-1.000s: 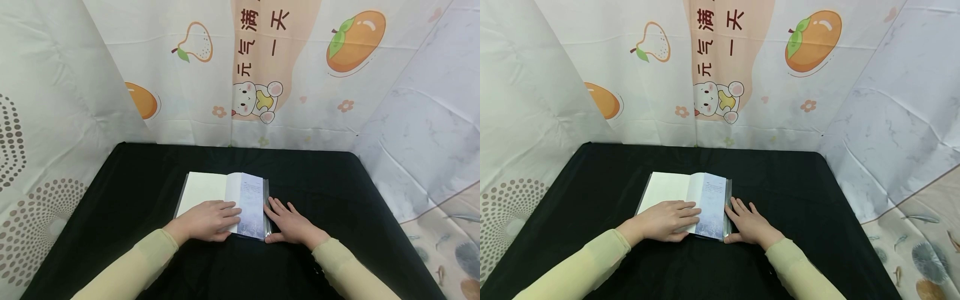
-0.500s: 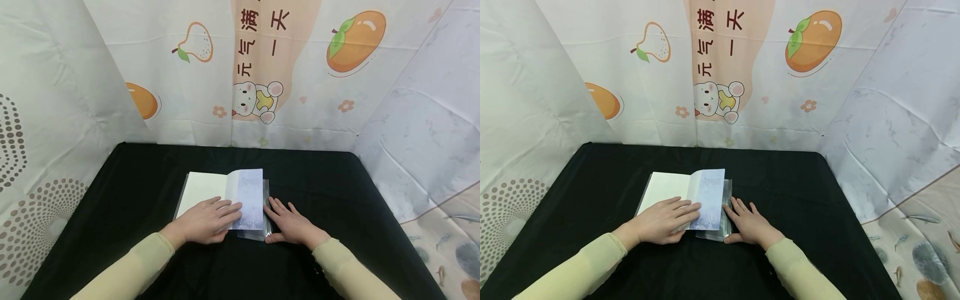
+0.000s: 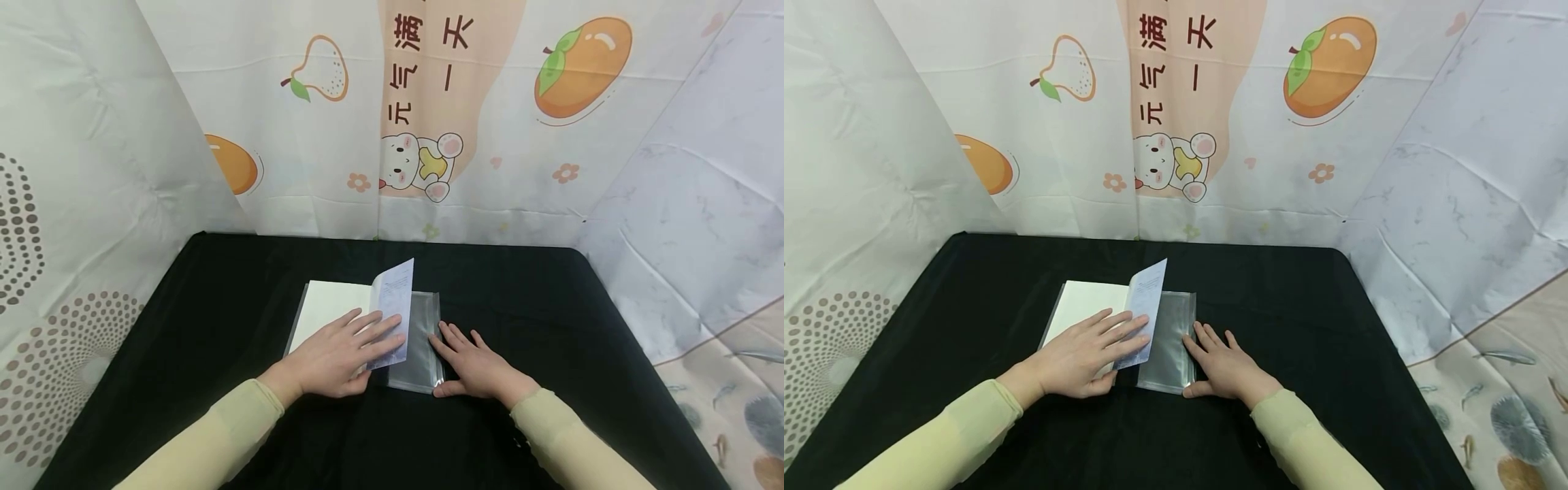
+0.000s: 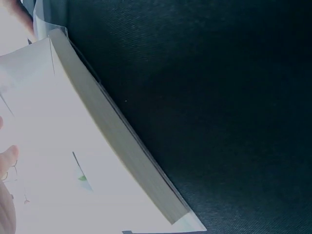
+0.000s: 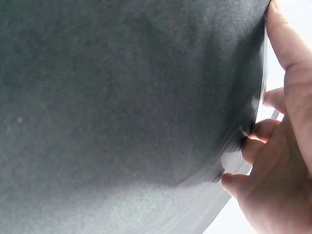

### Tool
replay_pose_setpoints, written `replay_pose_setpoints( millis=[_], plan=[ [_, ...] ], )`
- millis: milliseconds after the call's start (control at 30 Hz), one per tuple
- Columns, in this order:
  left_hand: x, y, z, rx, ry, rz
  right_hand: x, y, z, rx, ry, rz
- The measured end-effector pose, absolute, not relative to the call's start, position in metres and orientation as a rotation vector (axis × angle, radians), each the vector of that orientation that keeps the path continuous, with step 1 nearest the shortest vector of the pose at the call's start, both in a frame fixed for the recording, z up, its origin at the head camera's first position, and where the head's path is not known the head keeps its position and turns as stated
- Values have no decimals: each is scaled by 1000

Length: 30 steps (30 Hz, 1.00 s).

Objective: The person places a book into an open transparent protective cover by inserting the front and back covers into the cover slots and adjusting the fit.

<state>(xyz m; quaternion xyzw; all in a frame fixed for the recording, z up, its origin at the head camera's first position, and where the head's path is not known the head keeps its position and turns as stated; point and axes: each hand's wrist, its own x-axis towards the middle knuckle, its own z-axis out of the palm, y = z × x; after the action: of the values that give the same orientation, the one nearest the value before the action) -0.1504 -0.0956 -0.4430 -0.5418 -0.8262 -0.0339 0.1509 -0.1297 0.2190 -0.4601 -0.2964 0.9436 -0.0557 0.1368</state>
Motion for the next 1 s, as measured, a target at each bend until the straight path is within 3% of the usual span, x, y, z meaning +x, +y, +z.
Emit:
replay_pose_setpoints(
  millis=[1000],
  plan=[
    [-154, -109, -432, -1552, -2536, -266, -135, 226, -461, -899, 2743, -112]
  ],
)
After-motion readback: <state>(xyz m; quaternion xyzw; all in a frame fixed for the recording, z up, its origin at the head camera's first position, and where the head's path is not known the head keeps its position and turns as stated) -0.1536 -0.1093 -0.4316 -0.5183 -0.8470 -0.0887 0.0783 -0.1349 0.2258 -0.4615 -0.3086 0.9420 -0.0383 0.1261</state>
